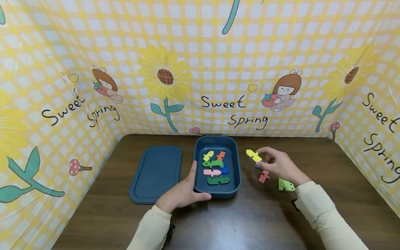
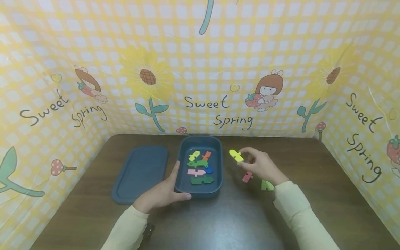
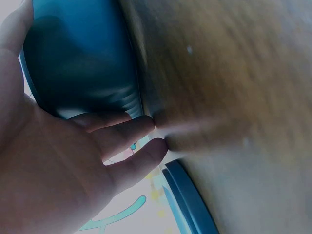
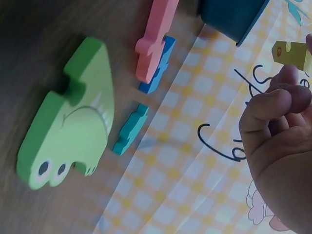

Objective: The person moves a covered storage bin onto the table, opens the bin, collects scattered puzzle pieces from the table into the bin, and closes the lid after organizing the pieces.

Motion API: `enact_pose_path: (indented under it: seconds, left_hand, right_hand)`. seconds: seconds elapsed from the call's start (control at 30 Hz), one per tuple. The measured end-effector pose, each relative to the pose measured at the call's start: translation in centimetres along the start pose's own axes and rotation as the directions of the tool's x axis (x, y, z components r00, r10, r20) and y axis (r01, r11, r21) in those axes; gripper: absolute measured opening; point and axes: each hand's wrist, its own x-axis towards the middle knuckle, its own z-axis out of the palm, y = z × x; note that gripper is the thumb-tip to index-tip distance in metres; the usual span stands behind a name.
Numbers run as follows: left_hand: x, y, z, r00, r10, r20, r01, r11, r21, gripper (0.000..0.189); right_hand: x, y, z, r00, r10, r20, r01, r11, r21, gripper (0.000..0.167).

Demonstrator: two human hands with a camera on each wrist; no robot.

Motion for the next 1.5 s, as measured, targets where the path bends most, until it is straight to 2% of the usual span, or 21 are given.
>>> enact_pose_path:
  seconds: [0.5,0.8,1.1,1.5]
  left_hand:
    - [0.2,-0.1,0.1,1.0,-0.002,-0.002,0.002,1.0,0.002,0.128]
    - [0.0,0.2,0.1,1.0,-0.001,-0.003,0.001,1.0,-0.001,0.128]
    - [0.0,0.1,0.1,1.0,0.006,-0.003,-0.006,1.0,-0.003,0.128]
    - [0.0,0.1,0.1,1.0,0.005,-0.004,-0.005,1.0,-0.012,0.127]
  right_hand:
    - [1.5,-1.6,1.3,1.0,-0.021,-0.003,0.021,1.0,0.002,0.041]
    - [2.3,-2.3,2.2,1.0,-0.012,0.007,0.012,0.999,0.042,0.039]
    - [3.2,-2.7,3.0,1.0,-0.024,-0.001,0.024,0.999,0.027,0.041]
    - [4.1,-3.6,3.8,1.0,0.003,0.013,-0.004,1.0,0.02,0.042]
